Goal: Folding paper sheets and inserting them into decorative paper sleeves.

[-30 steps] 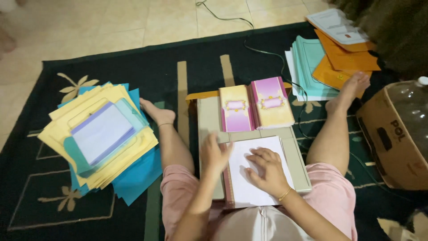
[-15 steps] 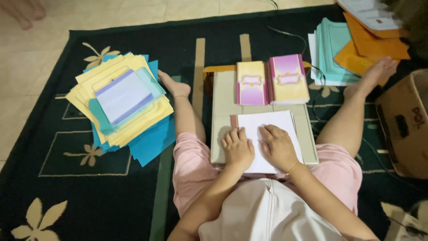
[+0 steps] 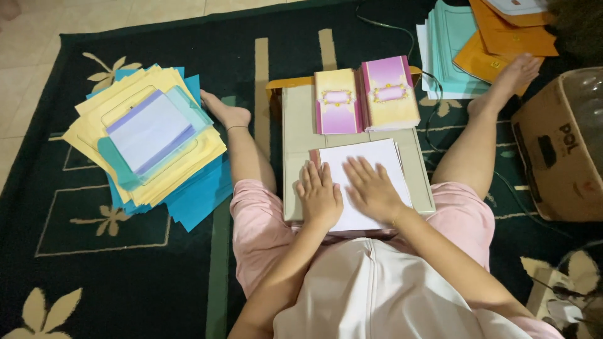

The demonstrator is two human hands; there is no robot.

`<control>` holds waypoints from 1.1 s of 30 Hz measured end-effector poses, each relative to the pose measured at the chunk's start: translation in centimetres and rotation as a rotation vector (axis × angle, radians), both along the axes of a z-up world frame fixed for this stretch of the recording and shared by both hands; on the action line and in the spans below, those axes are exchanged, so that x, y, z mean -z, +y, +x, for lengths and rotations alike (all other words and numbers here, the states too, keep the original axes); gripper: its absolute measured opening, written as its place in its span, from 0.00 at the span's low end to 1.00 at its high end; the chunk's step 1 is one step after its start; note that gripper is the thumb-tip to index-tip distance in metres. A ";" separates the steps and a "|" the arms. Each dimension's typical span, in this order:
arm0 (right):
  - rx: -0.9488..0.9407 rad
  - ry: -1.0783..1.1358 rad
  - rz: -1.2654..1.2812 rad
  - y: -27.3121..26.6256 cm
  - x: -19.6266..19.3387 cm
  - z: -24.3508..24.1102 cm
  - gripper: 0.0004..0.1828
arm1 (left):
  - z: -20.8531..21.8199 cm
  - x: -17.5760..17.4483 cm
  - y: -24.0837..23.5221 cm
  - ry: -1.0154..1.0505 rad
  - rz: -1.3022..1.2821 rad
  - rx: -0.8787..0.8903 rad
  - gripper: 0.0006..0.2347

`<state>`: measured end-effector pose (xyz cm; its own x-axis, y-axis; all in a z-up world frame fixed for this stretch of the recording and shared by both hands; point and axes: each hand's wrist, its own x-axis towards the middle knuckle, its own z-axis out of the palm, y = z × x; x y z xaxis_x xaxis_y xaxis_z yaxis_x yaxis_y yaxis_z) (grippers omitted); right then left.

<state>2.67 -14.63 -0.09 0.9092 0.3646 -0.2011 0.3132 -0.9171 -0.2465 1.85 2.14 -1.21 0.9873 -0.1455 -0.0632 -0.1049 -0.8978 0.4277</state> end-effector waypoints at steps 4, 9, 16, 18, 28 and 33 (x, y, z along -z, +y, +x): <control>0.122 -0.058 -0.062 -1.1 1.2 3.3 0.38 | -0.2 -0.3 0.0 0.003 -0.017 -0.020 0.27; 0.253 -0.169 -0.154 -3.8 2.1 -0.8 0.38 | -0.2 0.3 -0.1 -0.067 -0.008 -0.046 0.27; 0.035 -0.085 -0.022 -0.7 -0.1 -3.8 0.37 | -0.1 0.9 -0.7 -0.092 -0.003 -0.064 0.26; 0.031 0.011 0.021 0.6 -0.4 -1.9 0.39 | 0.1 1.7 -0.7 -0.126 0.005 -0.080 0.26; 0.316 -0.166 -0.100 -4.9 3.3 -1.2 0.38 | 0.0 0.6 -0.4 -0.087 -0.023 -0.061 0.27; 0.102 -0.146 -0.066 -2.9 1.5 -5.7 0.37 | 0.1 0.4 -0.6 -0.074 -0.013 -0.058 0.27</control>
<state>-3.07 -17.53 -1.55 0.9620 0.2596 -0.0841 0.2461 -0.9585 -0.1438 1.92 1.59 -1.64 0.9960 -0.0886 0.0120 -0.0851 -0.8978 0.4320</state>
